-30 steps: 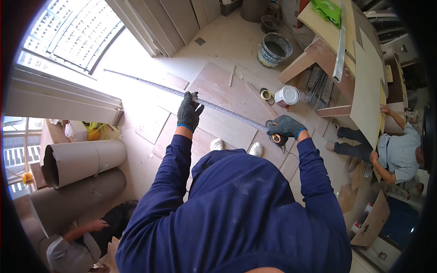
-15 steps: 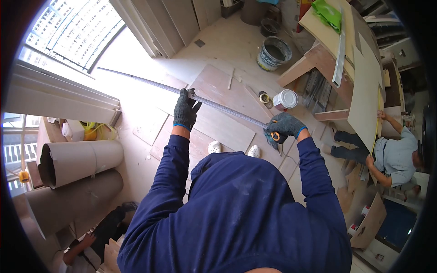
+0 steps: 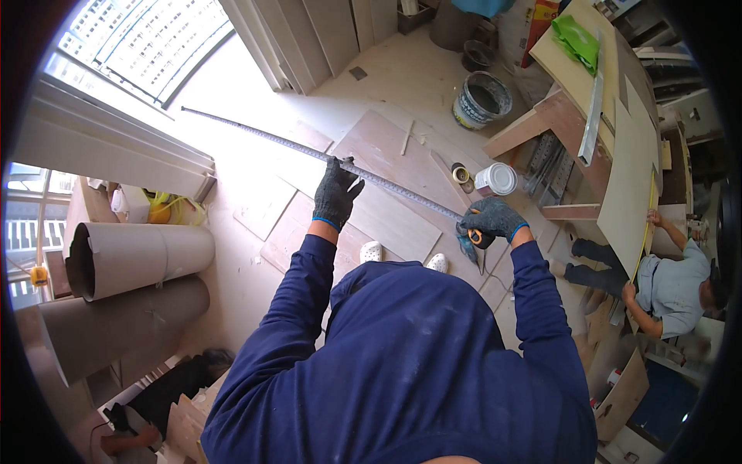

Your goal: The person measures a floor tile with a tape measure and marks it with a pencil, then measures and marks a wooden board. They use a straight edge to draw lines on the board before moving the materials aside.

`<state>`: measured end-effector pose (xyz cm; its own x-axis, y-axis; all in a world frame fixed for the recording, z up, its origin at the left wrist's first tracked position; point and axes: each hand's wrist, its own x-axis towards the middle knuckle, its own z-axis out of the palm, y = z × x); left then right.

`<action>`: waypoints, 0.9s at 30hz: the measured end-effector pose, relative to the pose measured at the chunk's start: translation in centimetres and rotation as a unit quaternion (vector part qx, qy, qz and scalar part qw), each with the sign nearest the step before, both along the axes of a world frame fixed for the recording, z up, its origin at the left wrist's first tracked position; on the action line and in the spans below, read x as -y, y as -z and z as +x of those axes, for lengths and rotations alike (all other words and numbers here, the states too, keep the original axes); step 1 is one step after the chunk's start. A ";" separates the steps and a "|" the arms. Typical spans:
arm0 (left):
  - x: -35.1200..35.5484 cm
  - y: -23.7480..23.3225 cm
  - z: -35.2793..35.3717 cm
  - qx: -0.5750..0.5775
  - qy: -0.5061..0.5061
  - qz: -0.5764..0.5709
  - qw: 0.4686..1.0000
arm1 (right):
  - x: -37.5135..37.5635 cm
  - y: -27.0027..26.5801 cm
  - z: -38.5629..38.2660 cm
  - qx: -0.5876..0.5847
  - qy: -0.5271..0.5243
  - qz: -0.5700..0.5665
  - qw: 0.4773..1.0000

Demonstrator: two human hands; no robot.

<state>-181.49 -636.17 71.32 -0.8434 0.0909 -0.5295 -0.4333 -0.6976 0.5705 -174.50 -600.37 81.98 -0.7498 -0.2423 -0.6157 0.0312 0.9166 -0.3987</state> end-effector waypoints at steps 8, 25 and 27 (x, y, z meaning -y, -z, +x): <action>-1.3 1.9 1.8 0.007 0.056 0.013 0.998 | -0.9 2.6 -0.2 -0.108 -0.193 -0.011 0.975; -7.6 6.2 8.4 -0.242 0.297 -0.176 0.907 | 2.4 3.4 -0.4 -0.034 -0.005 -0.051 0.998; -7.8 6.1 8.3 -0.179 0.251 -0.096 0.946 | 2.5 4.0 -0.3 -0.014 0.012 -0.048 0.999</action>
